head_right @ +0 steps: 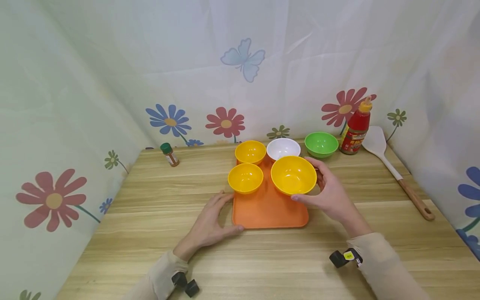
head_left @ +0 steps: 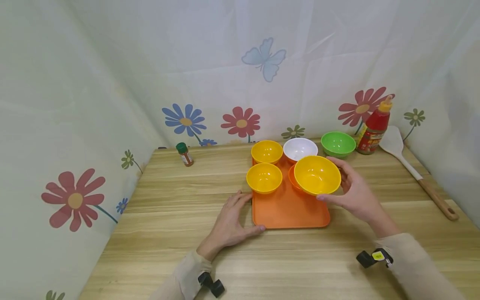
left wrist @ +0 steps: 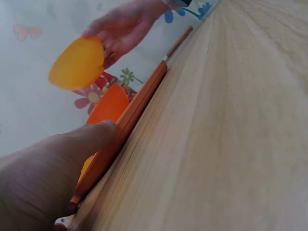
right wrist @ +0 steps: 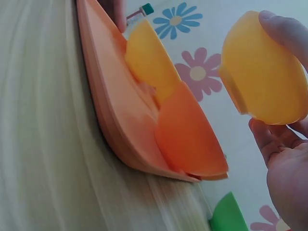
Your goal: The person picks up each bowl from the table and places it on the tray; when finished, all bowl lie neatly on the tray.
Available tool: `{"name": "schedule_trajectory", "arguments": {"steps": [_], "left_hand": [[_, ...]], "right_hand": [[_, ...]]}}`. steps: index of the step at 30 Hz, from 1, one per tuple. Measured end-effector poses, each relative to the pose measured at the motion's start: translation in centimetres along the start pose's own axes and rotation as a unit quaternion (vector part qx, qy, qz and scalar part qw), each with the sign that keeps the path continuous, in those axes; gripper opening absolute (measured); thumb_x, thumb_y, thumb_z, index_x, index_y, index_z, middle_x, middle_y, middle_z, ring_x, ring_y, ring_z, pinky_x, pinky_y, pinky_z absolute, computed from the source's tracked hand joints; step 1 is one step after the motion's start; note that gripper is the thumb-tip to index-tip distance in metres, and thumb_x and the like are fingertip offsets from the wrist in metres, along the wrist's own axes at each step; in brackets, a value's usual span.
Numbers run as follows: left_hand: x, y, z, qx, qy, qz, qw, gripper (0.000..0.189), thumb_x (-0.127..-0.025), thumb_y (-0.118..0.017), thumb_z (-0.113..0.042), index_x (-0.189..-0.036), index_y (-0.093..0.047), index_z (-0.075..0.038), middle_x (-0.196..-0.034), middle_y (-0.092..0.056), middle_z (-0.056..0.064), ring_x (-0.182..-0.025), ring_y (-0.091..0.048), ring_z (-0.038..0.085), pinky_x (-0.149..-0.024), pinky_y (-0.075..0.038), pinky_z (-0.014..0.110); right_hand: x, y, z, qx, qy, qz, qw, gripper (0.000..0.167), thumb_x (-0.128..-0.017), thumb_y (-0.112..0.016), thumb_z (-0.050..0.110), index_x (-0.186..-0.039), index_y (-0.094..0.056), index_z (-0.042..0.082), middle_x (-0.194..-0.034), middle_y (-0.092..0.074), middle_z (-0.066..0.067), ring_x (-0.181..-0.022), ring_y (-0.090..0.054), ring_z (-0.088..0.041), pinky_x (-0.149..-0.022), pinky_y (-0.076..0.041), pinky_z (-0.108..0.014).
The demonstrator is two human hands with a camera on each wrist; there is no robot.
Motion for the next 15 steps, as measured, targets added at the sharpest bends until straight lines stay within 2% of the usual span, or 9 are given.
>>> {"name": "schedule_trajectory", "arguments": {"steps": [7, 15], "left_hand": [[0.0, 0.0, 0.0, 0.000, 0.001, 0.000, 1.0000, 0.108, -0.082, -0.087, -0.072, -0.170, -0.047, -0.023, -0.173, -0.046, 0.006, -0.168, -0.028, 0.036, -0.135, -0.028, 0.063], [0.0, 0.0, -0.1, -0.007, -0.002, -0.003, 1.0000, 0.109, -0.082, -0.087, -0.073, -0.170, -0.047, -0.021, -0.173, -0.046, 0.007, -0.168, -0.029, 0.037, -0.134, -0.029, 0.064]], "right_hand": [[0.2, -2.1, 0.2, -0.021, 0.011, 0.019, 0.9996, 0.102, -0.085, -0.098, 0.006, -0.169, -0.039, 0.010, -0.165, -0.048, -0.010, -0.144, -0.051, -0.011, -0.118, -0.038, -0.007], [0.1, -4.5, 0.1, -0.029, 0.009, 0.049, 0.9983, 0.104, -0.082, -0.101, 0.013, -0.167, -0.041, 0.012, -0.165, -0.049, -0.008, -0.150, -0.050, -0.023, -0.118, -0.039, -0.009]]}}
Point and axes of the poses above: each hand's wrist, its own x-axis away from the middle knuckle, its own y-axis out of the back of the hand, z = x × y, the point moved 1 cm from there along -x, towards the middle knuckle
